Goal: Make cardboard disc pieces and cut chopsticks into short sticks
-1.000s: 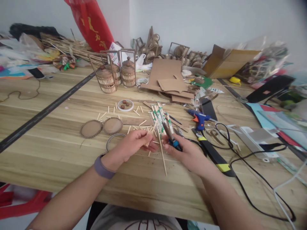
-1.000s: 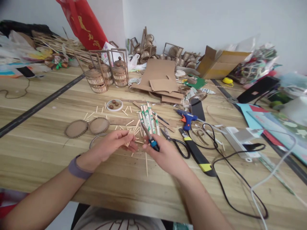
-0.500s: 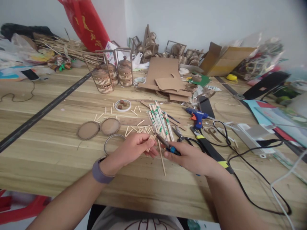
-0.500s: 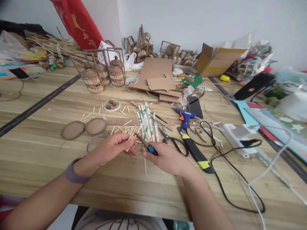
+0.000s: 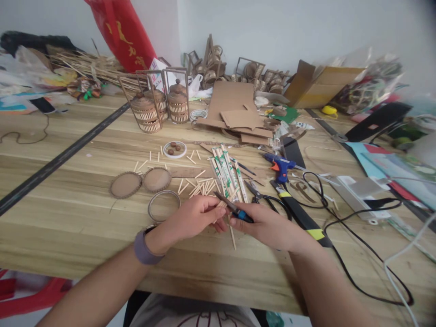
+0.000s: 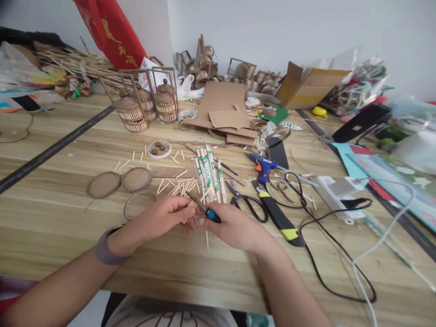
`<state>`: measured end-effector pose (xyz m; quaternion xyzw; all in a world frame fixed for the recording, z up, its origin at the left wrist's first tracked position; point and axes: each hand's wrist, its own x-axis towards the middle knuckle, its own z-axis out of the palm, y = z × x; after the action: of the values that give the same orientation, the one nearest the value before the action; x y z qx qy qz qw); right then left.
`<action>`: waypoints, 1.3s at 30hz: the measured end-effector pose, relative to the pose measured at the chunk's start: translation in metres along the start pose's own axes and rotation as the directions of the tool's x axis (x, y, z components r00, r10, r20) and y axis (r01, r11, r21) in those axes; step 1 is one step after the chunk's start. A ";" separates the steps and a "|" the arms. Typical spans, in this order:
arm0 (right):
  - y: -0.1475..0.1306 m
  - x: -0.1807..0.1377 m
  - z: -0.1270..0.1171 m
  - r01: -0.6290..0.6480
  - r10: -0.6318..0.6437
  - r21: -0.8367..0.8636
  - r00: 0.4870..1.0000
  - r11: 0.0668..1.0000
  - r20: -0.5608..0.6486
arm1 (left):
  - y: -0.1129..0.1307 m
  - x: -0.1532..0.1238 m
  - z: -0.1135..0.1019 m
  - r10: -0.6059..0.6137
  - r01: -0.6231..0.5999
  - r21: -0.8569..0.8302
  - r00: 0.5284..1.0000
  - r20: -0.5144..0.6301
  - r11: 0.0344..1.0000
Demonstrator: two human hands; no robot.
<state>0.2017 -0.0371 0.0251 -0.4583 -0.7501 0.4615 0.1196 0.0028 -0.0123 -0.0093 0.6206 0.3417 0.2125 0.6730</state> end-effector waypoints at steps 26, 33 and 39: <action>-0.003 0.005 0.008 -0.239 0.218 -0.285 0.970 0.928 -0.105 | -0.008 0.003 0.004 0.010 -0.010 0.000 1.000 0.013 1.000; 0.001 0.007 0.013 -0.278 0.230 -0.312 0.956 0.908 -0.184 | -0.005 0.003 0.004 0.028 -0.028 0.063 1.000 -0.004 0.998; 0.004 0.007 0.016 -0.257 0.197 -0.292 0.955 0.921 -0.221 | -0.003 0.003 0.005 0.054 -0.052 0.123 0.998 -0.016 0.991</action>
<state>0.1909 -0.0405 0.0113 -0.5970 -0.7415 0.3004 0.0599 0.0079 -0.0137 -0.0128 0.6674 0.3439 0.2148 0.6246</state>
